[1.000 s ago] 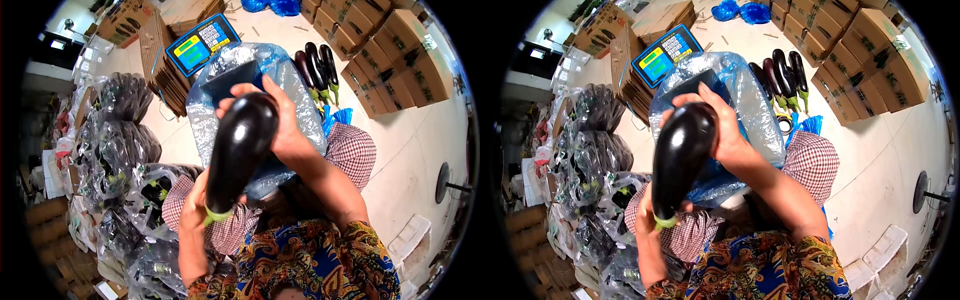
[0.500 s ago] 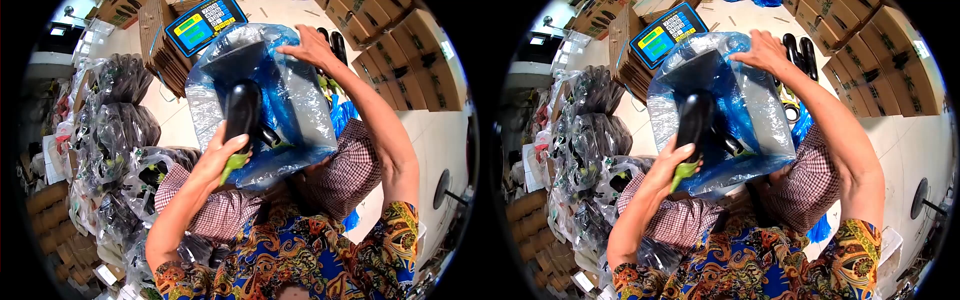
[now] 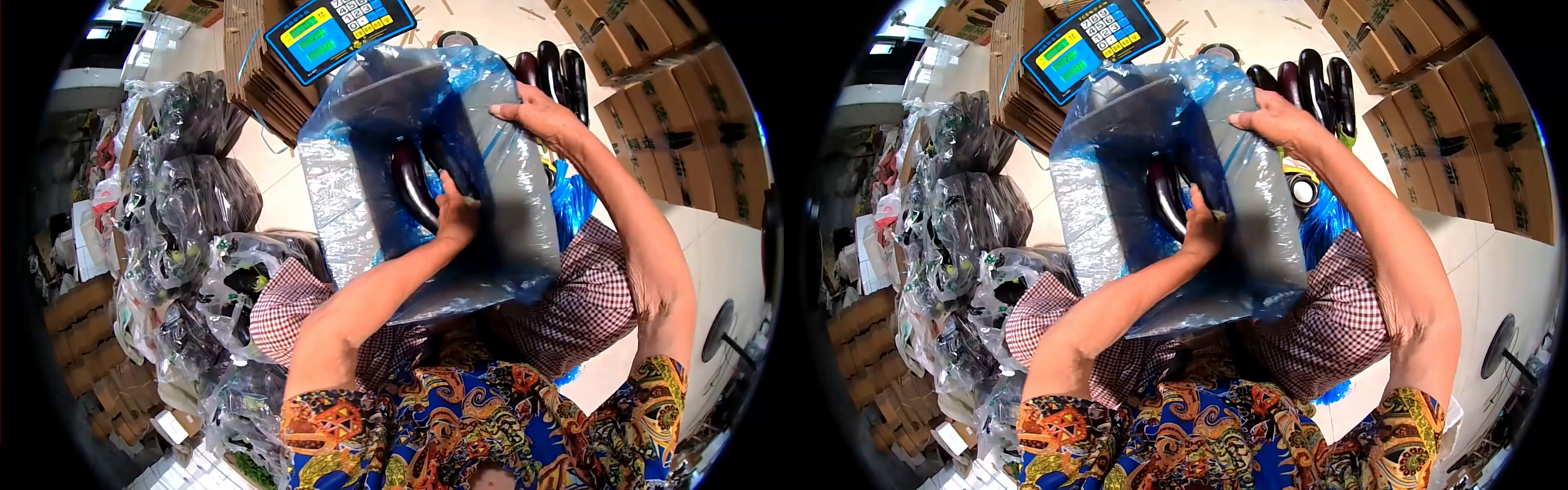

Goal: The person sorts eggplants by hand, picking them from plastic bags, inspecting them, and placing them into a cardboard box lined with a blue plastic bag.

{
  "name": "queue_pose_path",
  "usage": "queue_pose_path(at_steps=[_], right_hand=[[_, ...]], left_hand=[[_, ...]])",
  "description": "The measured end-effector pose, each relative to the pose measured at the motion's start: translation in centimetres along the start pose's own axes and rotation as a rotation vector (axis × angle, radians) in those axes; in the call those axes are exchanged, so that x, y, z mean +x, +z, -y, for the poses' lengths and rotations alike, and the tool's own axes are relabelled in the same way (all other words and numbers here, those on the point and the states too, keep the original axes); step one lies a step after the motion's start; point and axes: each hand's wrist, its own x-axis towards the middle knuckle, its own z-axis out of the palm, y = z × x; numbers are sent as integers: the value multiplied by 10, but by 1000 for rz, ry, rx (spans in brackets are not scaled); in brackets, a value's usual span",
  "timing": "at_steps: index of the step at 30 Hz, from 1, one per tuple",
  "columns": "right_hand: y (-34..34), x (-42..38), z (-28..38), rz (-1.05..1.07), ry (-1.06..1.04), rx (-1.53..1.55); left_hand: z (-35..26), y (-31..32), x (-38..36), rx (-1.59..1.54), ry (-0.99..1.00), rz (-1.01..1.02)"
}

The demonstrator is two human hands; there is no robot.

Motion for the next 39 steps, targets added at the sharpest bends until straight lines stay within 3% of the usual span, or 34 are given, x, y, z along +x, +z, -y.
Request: queue_pose_path(at_steps=[4,9,13,14,16,17,18,20,24,26,27,28,30,31,32,34,36,39], right_hand=[[-1,5,-7,-16,43,31],[-1,-2,-4,-15,115,15],[-5,-5,-5,42,161,54],[-6,-7,-4,74,172,63],[-9,-13,-2,94,204,51],[-12,-13,-9,96,198,67],[-17,-13,-17,102,194,83],[-31,-11,-26,108,248,35],[-42,-12,-18,23,285,-226],[-31,-23,8,30,100,-341],[-48,-20,2,-176,26,-545],[-43,-22,26,-97,-12,-512],[-82,-5,17,-486,-239,-644],[-110,1,18,-522,-371,-711],[-100,-8,30,-524,-446,-689],[-75,-13,41,-513,-519,-802],[-15,-26,49,-336,-480,-765],[63,-34,50,-119,-284,-670]], left_hand=[[4,5,6,100,-70,-21],[9,-15,-5,261,0,63],[4,-43,-8,478,166,33],[-13,-68,-13,524,182,147],[-12,-108,-6,540,459,354],[-31,-139,-22,432,412,416],[-32,-170,-31,267,513,498],[-33,-229,-53,-4,507,471],[12,-344,-116,-250,302,22],[73,-373,-139,-445,115,-198],[111,-380,-151,-482,68,-264],[151,-382,-162,-521,27,-327],[224,-367,-185,-642,-88,-442],[256,-356,-195,-555,-167,-522],[317,-339,-199,-267,-153,-568],[333,-298,-221,87,-120,-639],[325,-278,-232,353,54,-593],[304,-271,-214,256,58,-627]])
